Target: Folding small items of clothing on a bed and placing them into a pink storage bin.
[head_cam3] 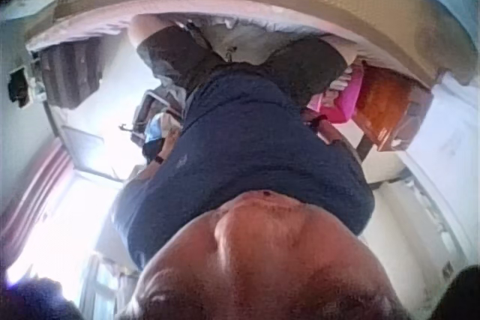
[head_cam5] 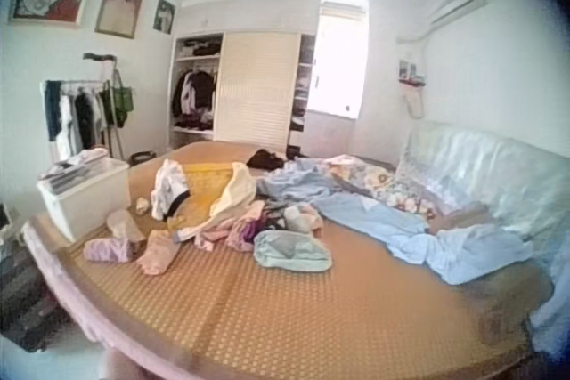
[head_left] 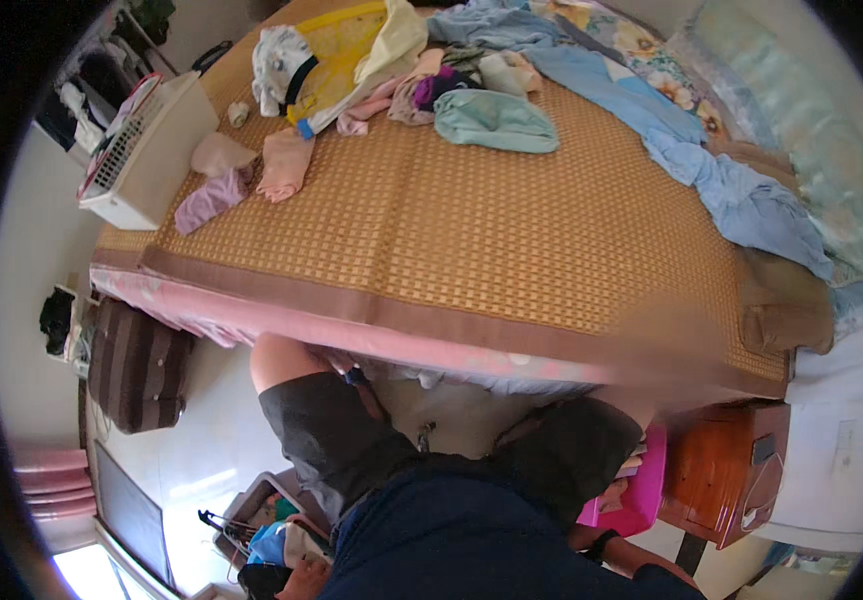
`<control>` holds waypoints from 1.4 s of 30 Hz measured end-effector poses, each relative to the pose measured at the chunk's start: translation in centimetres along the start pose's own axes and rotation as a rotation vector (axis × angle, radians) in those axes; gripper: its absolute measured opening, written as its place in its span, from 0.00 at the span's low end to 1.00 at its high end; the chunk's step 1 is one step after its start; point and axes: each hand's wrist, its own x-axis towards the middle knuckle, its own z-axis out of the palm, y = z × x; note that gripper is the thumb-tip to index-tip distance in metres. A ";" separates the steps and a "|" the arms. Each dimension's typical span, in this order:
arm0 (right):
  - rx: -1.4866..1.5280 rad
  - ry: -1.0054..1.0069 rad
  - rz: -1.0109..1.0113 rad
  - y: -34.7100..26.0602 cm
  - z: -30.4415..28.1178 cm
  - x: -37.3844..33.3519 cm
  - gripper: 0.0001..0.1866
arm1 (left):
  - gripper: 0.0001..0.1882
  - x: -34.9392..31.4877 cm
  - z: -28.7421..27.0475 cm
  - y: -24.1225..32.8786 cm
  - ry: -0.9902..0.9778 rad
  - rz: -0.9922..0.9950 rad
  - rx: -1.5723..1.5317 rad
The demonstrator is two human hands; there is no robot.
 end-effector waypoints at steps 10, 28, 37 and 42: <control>-0.044 0.032 -0.425 2.8 -7.7 -5.4 0.24 | 0.20 5.2 -21.7 -15.4 -0.396 -0.270 -0.844; 0.123 1.439 -0.388 -25.3 -48.6 -12.5 0.19 | 0.22 44.6 -39.7 -39.3 1.215 -0.039 -0.574; -0.108 1.548 -0.513 -25.8 -60.6 -4.1 0.30 | 0.38 50.1 -41.3 -41.7 0.945 -0.096 -0.570; -0.203 1.633 -0.593 -26.3 -64.7 -1.5 0.21 | 0.41 51.7 -40.3 -44.2 1.086 -0.186 -0.562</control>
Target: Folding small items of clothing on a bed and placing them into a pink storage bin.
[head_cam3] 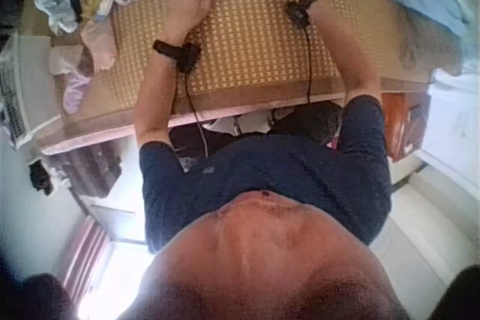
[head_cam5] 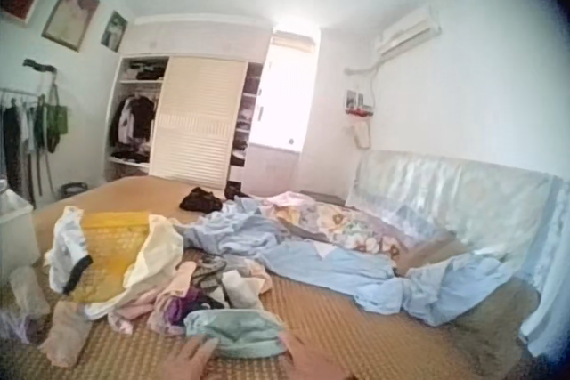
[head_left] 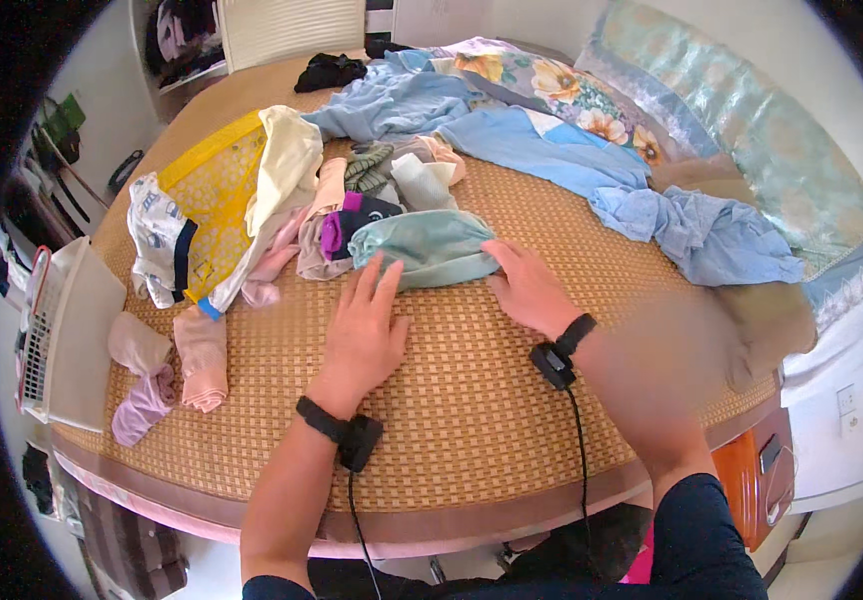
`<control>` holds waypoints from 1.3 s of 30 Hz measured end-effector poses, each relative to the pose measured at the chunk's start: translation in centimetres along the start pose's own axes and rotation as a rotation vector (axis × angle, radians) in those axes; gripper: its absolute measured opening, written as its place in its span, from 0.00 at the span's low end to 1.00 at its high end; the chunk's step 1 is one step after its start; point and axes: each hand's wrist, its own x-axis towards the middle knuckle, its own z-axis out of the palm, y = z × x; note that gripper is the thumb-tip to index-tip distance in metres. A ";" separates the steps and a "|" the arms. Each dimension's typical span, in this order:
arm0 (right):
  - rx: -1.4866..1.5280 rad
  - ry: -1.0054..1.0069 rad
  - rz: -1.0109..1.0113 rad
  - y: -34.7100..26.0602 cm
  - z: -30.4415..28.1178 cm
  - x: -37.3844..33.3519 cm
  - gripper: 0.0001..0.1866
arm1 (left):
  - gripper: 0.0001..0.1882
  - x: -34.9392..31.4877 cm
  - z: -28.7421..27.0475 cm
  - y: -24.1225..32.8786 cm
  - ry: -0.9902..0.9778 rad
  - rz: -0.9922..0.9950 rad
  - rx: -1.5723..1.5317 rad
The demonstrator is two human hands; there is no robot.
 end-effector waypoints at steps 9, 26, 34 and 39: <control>0.011 -0.090 -0.180 -7.6 -1.3 -6.6 0.13 | 0.34 -2.0 -3.0 2.6 -0.030 0.184 0.011; 0.341 -0.268 -0.247 -15.7 -3.4 -16.9 0.22 | 0.15 -15.3 -7.6 9.8 -0.223 0.259 -0.284; 0.317 -0.110 -0.230 -15.1 -2.8 -19.2 0.15 | 0.14 -17.4 -6.4 8.4 -0.135 0.132 -0.389; 0.426 -0.119 -0.084 -14.5 -2.2 -19.7 0.11 | 0.23 -17.4 -5.9 8.8 -0.108 0.093 -0.316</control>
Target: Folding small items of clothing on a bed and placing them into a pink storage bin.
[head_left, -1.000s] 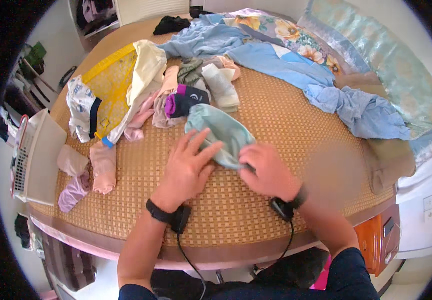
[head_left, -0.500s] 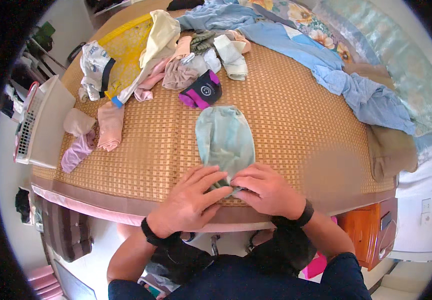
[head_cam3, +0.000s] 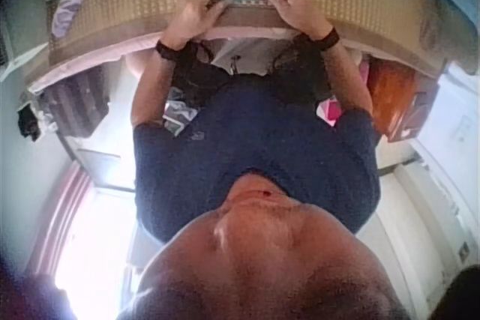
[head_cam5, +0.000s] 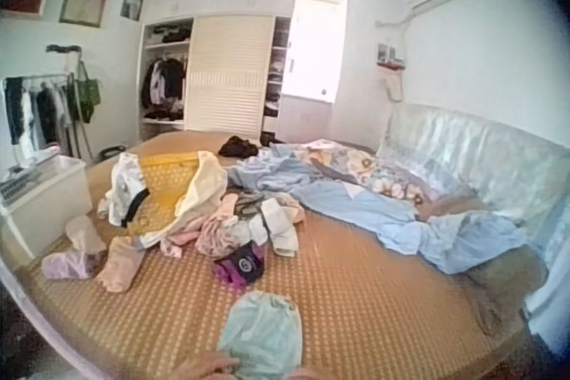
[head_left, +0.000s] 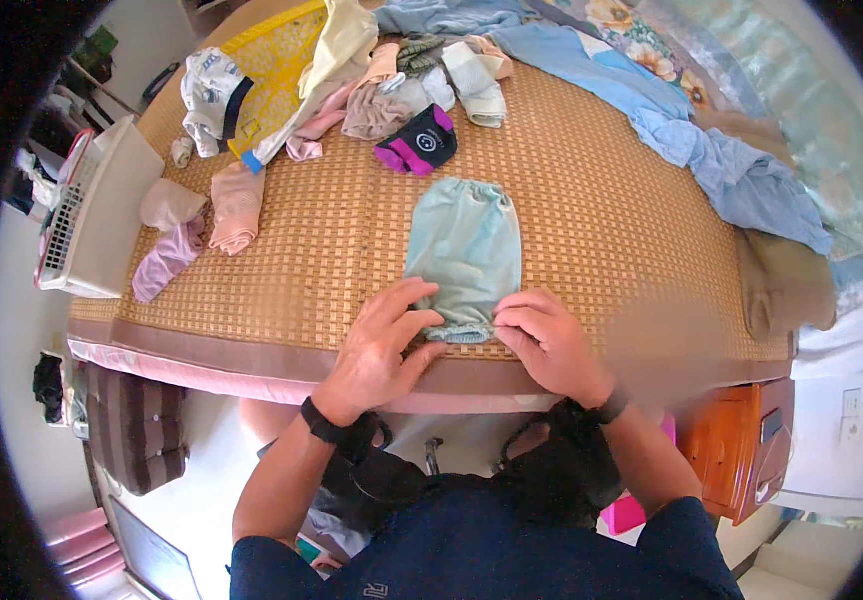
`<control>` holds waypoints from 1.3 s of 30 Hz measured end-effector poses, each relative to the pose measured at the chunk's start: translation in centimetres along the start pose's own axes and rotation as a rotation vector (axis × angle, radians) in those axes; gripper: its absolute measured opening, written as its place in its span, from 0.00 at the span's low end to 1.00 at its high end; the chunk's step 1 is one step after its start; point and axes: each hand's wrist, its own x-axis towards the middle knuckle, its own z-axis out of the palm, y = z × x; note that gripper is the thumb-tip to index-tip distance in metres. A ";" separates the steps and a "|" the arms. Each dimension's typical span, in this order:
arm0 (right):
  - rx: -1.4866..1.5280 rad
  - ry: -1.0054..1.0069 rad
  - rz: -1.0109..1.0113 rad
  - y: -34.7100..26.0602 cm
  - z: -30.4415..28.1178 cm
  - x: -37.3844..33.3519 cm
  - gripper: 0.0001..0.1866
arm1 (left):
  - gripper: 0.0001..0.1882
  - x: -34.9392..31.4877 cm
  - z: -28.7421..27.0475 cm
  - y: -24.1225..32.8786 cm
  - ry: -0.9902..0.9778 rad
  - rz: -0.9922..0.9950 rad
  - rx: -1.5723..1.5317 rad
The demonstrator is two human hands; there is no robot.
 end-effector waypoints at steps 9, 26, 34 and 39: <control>-0.023 0.038 -0.007 -2.9 -0.3 0.7 0.10 | 0.16 -0.3 0.3 -0.2 0.013 0.006 0.011; -0.172 0.152 0.079 -0.6 2.3 0.6 0.12 | 0.13 0.5 2.7 0.5 0.271 -0.161 0.150; -0.224 0.196 0.010 -1.2 2.7 1.0 0.08 | 0.15 0.1 2.3 -0.1 0.269 0.080 0.194; -0.259 0.107 -0.106 -1.2 1.7 0.7 0.11 | 0.16 0.2 1.4 1.8 0.221 0.021 0.152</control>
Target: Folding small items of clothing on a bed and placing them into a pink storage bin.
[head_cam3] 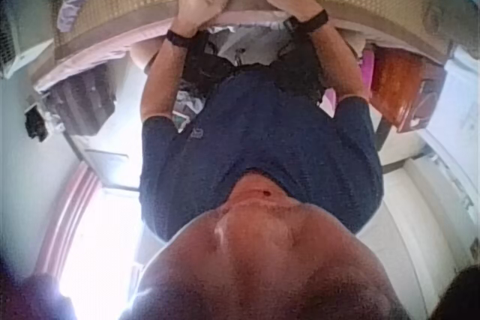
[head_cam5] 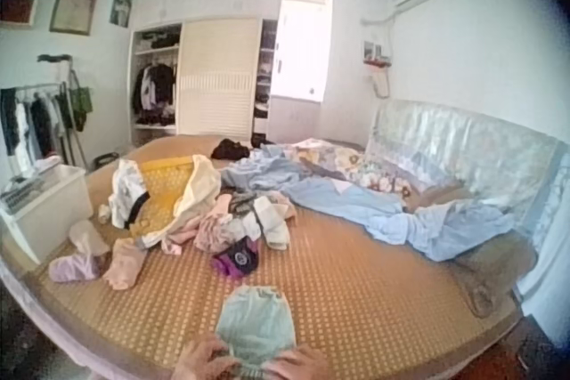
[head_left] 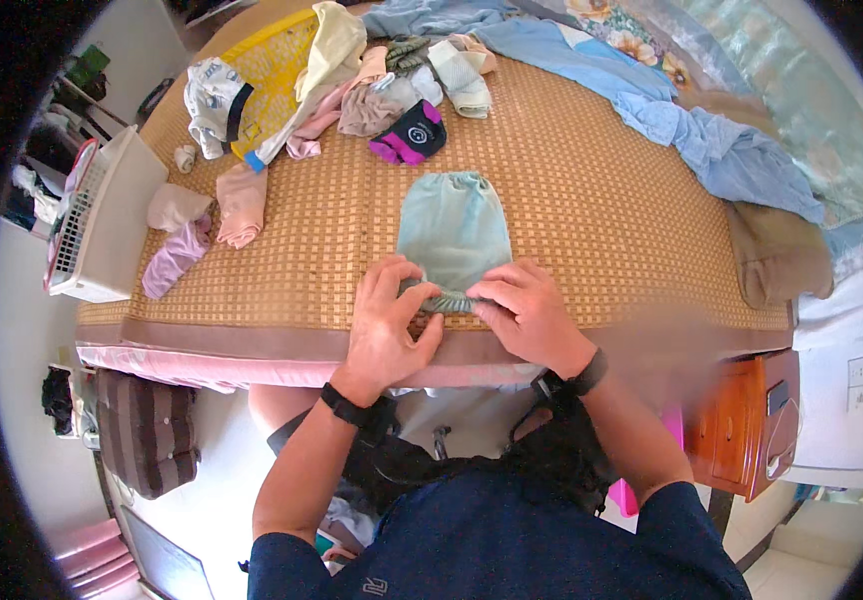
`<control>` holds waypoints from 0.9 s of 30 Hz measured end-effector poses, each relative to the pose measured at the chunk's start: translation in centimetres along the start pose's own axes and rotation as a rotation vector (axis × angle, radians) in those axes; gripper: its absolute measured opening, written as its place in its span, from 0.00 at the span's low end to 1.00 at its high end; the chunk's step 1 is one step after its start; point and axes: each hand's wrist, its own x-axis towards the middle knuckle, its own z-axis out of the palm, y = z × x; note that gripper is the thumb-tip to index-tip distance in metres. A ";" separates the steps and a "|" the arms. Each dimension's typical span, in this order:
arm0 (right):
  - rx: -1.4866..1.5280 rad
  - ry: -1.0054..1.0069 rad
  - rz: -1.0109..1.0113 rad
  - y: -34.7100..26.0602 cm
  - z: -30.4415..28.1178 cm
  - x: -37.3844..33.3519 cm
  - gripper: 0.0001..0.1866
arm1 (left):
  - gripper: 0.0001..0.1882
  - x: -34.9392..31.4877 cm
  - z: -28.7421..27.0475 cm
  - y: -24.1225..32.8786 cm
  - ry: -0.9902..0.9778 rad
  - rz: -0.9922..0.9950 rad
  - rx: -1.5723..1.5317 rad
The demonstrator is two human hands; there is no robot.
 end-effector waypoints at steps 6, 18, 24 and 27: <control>0.048 -0.052 0.001 -0.5 -0.8 0.4 0.11 | 0.15 0.1 -0.7 -0.4 -0.087 0.069 0.129; 0.060 0.015 0.135 1.3 1.5 1.3 0.07 | 0.07 1.2 0.8 -2.0 -0.011 -0.078 0.081; 0.017 0.096 0.263 0.5 1.9 2.2 0.07 | 0.09 1.4 2.2 -2.6 0.069 -0.186 0.112; -0.019 0.109 0.277 0.8 2.1 2.1 0.07 | 0.07 1.3 2.2 -2.6 0.081 -0.176 0.133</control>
